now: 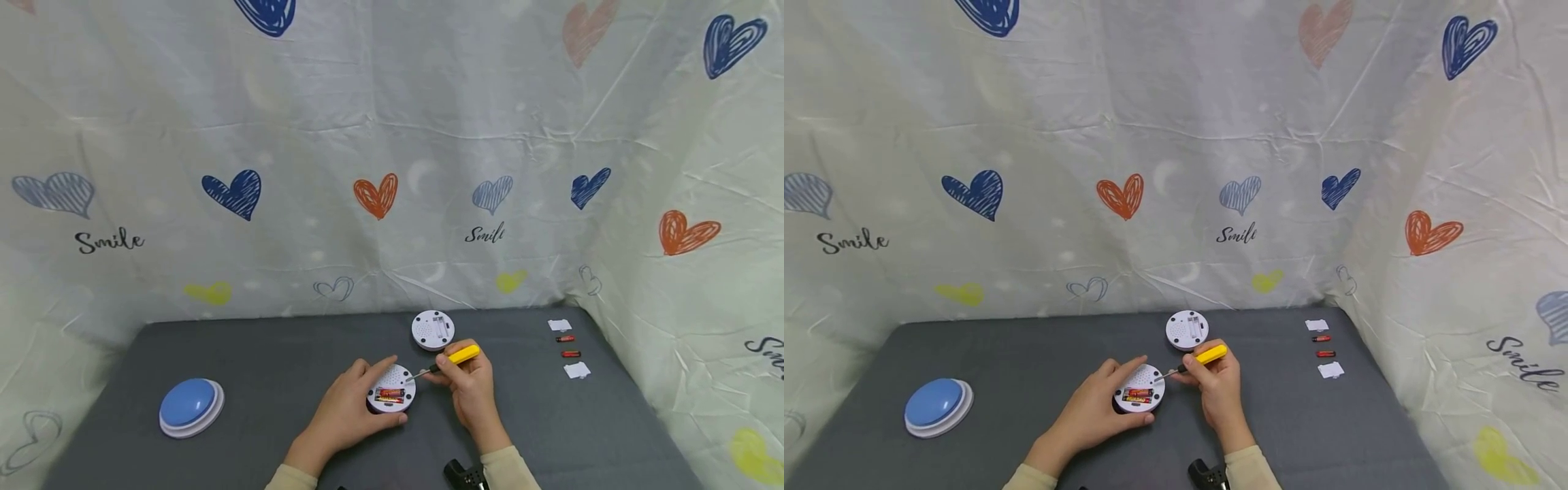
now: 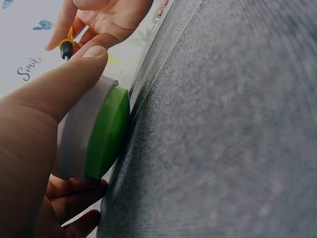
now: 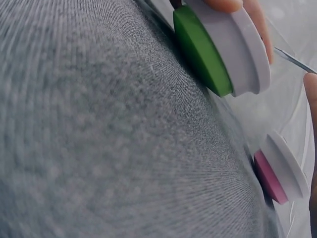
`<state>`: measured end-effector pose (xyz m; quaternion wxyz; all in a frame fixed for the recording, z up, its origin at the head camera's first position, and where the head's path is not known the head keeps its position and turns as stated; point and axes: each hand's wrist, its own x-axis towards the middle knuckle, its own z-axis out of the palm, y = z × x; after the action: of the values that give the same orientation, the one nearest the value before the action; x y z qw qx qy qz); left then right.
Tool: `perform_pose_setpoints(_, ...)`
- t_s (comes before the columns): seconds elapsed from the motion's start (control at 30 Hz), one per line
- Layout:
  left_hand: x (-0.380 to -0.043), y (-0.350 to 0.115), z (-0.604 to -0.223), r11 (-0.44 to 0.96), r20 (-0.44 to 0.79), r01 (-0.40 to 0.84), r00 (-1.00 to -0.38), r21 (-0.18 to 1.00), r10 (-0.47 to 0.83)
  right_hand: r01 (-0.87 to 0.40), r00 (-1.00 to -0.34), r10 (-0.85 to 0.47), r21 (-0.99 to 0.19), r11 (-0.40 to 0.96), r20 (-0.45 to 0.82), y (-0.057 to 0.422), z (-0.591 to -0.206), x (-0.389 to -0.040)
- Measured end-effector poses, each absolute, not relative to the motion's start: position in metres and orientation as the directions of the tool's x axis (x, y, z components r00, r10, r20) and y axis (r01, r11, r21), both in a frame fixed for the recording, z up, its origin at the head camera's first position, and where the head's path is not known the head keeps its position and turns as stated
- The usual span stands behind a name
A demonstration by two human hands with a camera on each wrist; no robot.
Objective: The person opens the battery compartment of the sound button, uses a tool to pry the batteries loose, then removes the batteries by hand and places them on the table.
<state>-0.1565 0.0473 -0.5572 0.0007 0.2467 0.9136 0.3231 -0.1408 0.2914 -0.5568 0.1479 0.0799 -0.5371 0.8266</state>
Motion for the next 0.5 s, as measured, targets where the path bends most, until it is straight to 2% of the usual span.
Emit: perform_pose_setpoints(0.5, -0.1548, 0.0451, -0.5575, 0.646, 0.172, 0.461, -0.871, 0.608, 0.46, -0.336, -0.942, 0.155, -0.865, -0.372, 0.299, 0.2927, -0.5532, -0.1415)
